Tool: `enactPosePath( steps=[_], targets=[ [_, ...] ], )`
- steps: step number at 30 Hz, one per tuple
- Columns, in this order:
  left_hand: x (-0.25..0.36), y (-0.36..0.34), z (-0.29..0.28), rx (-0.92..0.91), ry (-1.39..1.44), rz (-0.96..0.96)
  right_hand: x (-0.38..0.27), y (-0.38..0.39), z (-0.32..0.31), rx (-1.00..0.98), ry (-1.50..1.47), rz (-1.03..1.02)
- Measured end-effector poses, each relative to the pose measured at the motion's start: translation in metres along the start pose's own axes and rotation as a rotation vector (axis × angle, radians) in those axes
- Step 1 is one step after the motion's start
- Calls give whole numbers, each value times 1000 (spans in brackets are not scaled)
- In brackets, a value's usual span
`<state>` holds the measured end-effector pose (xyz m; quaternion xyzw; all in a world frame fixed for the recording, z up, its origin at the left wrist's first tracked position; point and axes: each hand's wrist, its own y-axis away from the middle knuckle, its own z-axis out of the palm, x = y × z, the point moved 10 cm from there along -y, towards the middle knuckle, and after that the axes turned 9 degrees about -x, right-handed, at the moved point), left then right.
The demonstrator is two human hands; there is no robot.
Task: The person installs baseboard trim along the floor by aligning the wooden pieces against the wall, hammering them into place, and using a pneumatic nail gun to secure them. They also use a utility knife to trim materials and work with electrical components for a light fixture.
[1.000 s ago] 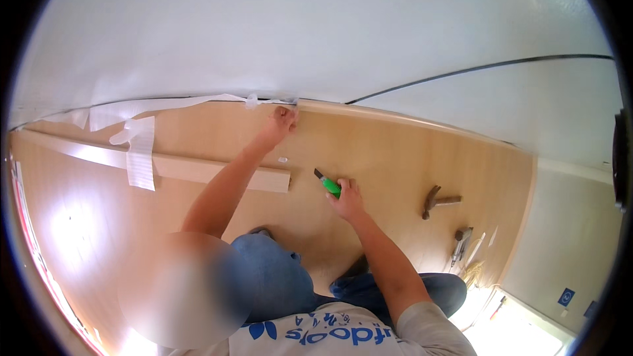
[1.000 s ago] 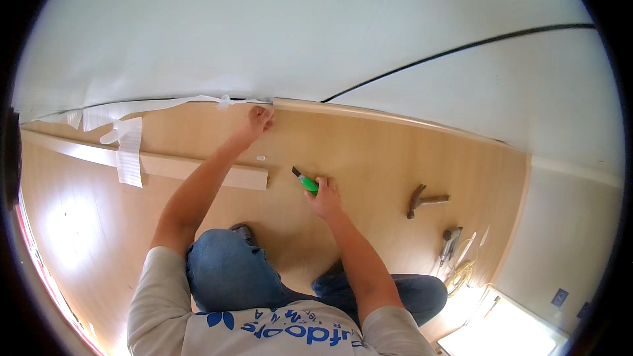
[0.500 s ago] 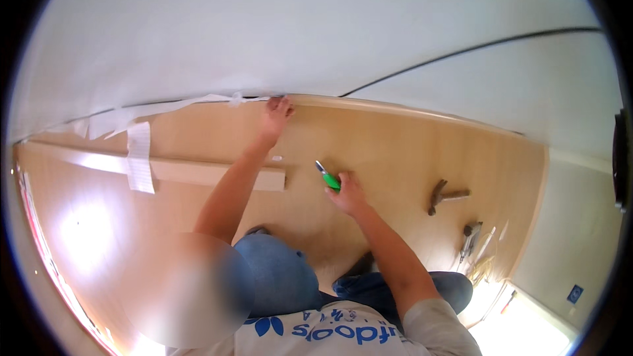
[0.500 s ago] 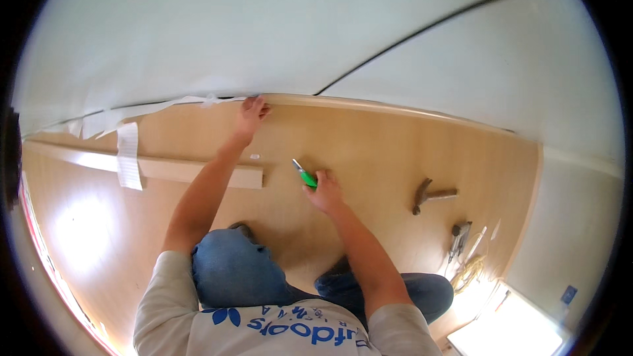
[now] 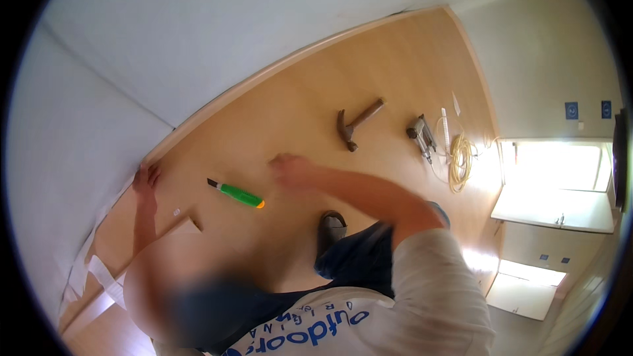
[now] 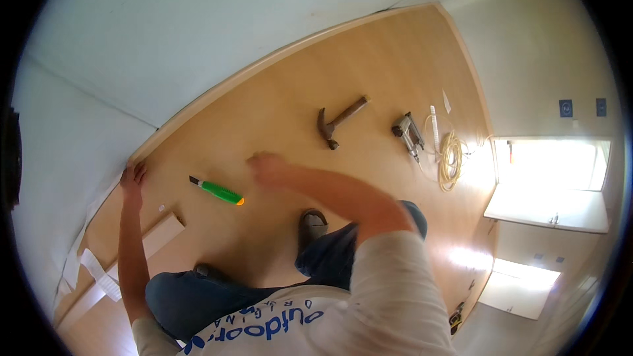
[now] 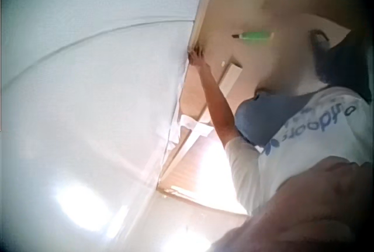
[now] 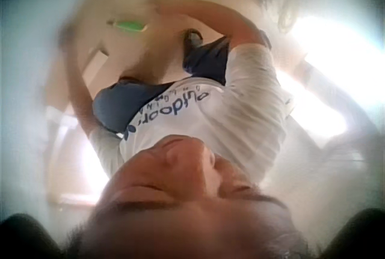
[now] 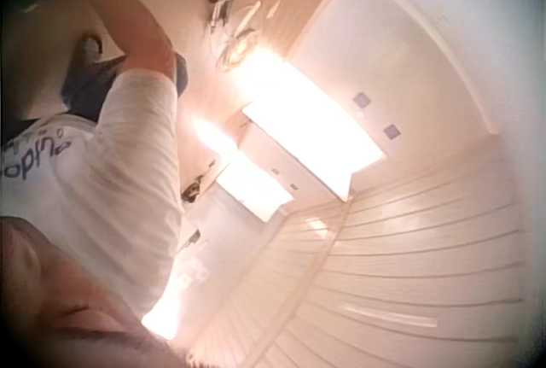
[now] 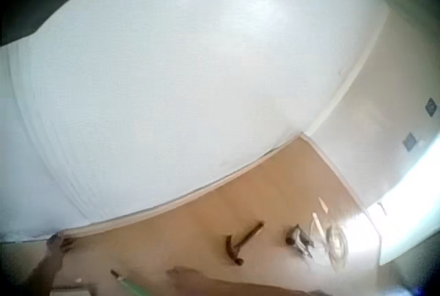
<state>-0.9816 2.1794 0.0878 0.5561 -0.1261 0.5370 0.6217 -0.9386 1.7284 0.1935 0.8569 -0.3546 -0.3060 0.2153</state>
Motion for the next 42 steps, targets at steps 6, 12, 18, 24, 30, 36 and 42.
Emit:
enactPosePath(
  steps=[6, 12, 18, 24, 30, 36, 42],
  targets=[
    [7, 8, -60, 13, -198, -48, 276, 171, -58, 259, -27, 533],
    [10, 6, 4, 47, -222, -116, 477, 417, -43, 679, -53, 1054],
    [43, 44, -5, 102, -444, -280, 524, 388, 44, 298, -161, 1339],
    [17, -38, 76, 28, -305, -165, 619, 484, -11, 577, -148, 1168],
    [31, 6, 46, 118, -252, -207, 582, 434, 63, 390, -69, 1248],
    [29, 42, 12, 149, -251, -210, 453, 373, 112, 271, -244, 902],
    [28, 21, 28, 89, -227, -167, 349, 353, 125, 273, -315, 836]
  ],
)
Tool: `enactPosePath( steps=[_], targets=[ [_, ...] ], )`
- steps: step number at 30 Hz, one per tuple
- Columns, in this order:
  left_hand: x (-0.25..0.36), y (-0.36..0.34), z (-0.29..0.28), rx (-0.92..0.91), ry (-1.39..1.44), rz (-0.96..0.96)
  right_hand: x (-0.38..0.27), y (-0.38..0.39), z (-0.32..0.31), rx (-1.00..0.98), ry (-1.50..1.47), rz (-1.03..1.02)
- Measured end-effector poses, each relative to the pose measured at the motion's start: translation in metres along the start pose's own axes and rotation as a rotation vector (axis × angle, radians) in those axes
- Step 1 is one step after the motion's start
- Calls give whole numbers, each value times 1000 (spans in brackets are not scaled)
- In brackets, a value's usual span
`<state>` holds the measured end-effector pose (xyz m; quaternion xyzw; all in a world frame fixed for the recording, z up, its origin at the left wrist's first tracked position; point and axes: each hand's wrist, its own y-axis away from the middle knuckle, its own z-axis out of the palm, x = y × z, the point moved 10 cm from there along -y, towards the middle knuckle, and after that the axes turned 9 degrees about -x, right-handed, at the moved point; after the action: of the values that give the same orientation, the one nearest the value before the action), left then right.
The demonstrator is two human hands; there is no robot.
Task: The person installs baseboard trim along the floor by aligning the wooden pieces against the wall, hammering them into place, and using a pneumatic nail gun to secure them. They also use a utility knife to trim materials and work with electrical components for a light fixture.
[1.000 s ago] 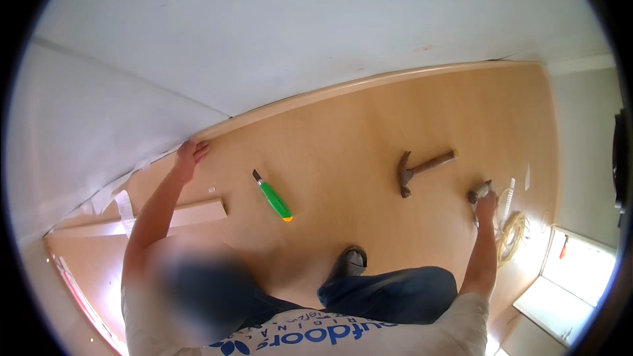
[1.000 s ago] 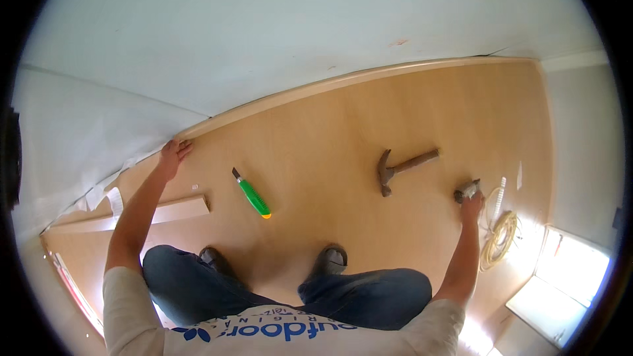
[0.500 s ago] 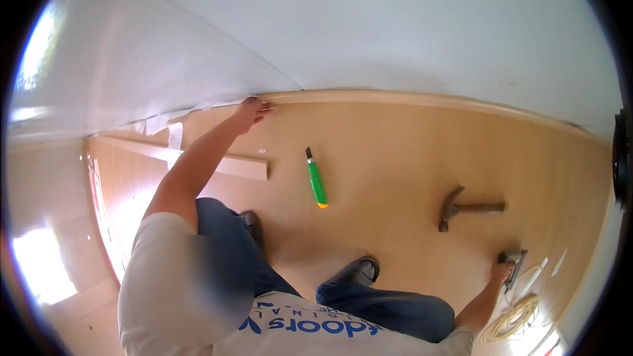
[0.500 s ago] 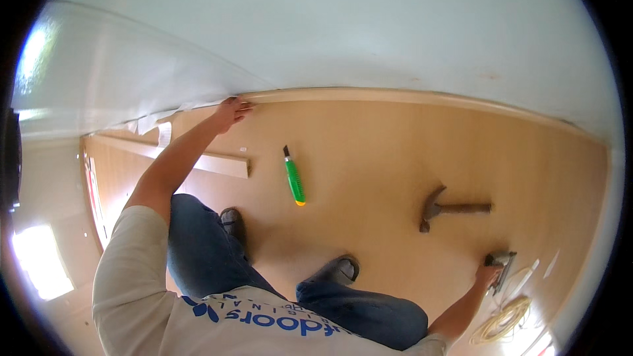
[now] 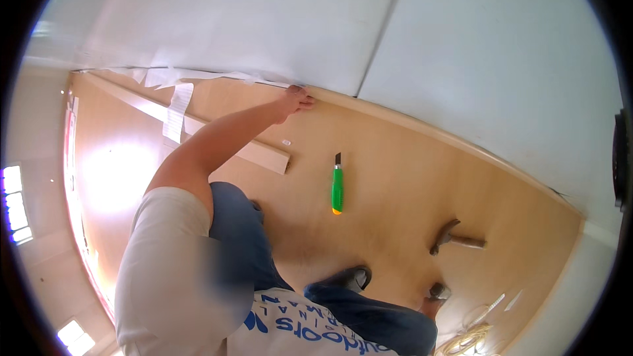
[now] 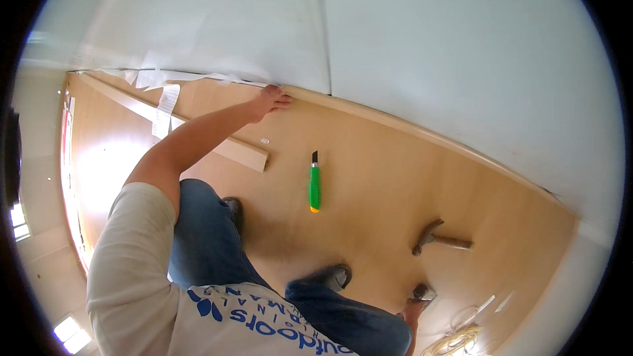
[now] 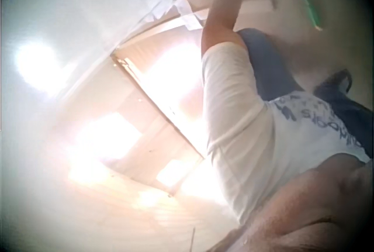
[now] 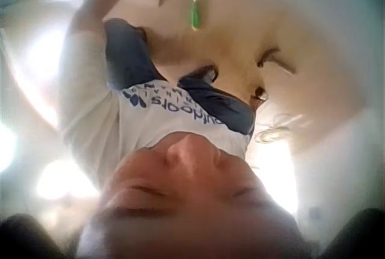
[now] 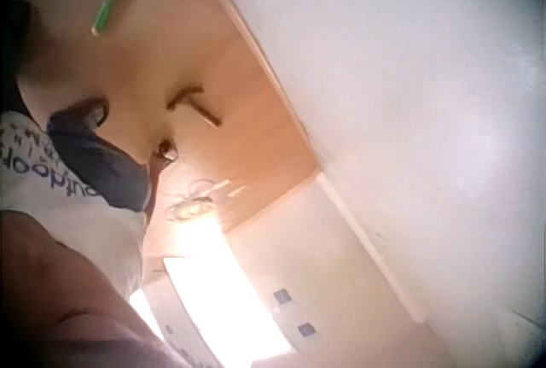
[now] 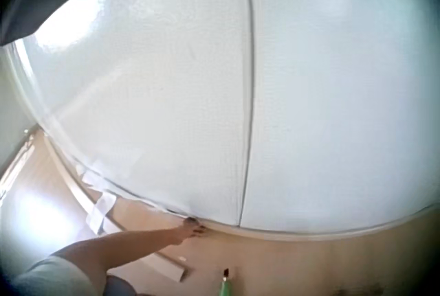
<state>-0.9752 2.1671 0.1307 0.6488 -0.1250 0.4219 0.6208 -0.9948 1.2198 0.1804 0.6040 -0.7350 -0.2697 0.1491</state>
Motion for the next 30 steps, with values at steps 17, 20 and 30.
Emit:
enactPosePath(
  steps=[17, 20, 30],
  targets=[
    [-20, -15, -28, -21, 183, 256, -683, 141, 46, -560, 707, -851],
    [-9, -7, -22, -13, 268, 230, -765, 154, 104, -297, 735, -931],
    [-34, -18, -25, -161, 441, 15, -790, 131, 157, -40, 756, -941]
  ],
)
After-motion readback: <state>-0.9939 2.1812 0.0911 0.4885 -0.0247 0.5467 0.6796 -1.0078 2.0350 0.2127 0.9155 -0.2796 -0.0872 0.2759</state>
